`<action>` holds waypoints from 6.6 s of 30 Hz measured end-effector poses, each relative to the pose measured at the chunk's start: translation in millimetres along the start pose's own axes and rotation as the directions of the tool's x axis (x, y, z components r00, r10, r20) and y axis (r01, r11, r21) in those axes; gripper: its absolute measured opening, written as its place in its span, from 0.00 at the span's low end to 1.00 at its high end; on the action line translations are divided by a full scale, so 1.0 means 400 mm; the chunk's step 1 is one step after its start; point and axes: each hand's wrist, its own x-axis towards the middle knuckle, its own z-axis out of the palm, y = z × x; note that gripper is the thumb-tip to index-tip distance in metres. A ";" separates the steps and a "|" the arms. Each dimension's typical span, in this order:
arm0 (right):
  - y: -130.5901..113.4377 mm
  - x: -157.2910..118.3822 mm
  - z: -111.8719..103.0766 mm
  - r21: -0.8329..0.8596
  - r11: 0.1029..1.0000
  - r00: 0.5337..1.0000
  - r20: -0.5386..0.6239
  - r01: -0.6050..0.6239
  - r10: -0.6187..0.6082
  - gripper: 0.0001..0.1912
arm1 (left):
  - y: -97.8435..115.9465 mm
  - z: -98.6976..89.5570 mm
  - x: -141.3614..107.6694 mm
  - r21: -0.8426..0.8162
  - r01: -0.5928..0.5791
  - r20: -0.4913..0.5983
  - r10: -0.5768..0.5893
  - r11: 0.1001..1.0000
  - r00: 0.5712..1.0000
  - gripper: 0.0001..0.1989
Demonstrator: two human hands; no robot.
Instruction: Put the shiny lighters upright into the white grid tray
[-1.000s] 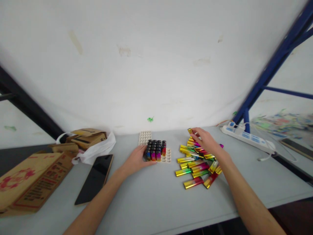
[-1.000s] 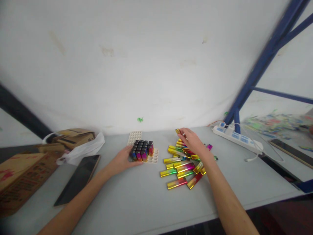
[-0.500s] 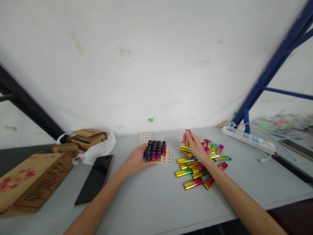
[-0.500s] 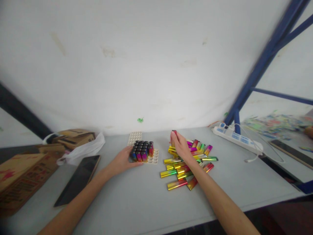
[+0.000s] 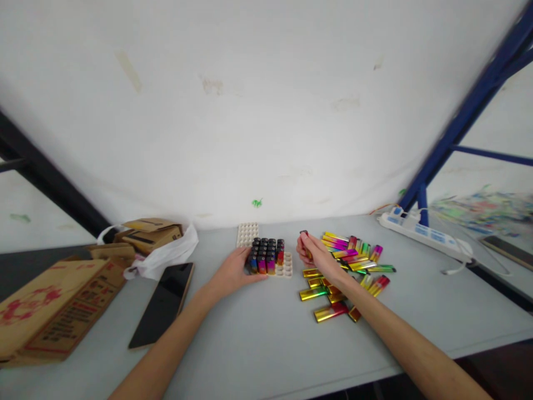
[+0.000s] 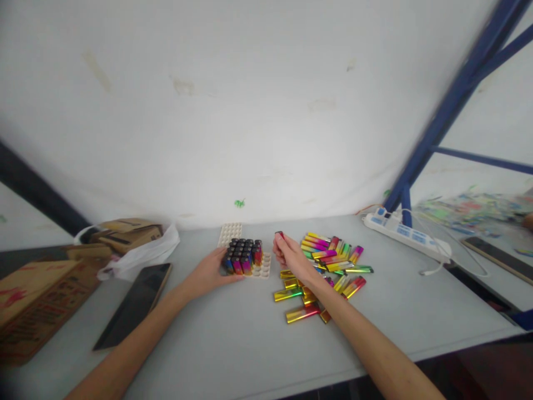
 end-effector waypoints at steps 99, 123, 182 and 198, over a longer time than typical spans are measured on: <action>-0.003 -0.019 0.028 -0.907 0.173 0.913 0.346 0.385 -0.215 0.14 | -0.006 0.005 0.000 0.024 -0.039 0.013 0.039 0.999 0.999 0.36; -0.020 0.015 -0.320 -0.989 0.143 0.999 0.023 0.027 -0.023 0.12 | -0.002 0.002 0.002 0.019 -0.018 -0.015 0.018 1.000 1.000 0.34; 0.008 0.006 0.021 0.226 0.953 0.947 0.295 -0.201 0.130 0.19 | -0.016 0.007 -0.001 0.033 -0.044 0.012 0.044 0.998 0.999 0.37; 0.018 0.008 0.029 0.175 0.979 0.973 0.219 -0.104 0.065 0.16 | -0.019 0.008 0.000 0.059 -0.058 0.017 0.057 0.997 0.998 0.35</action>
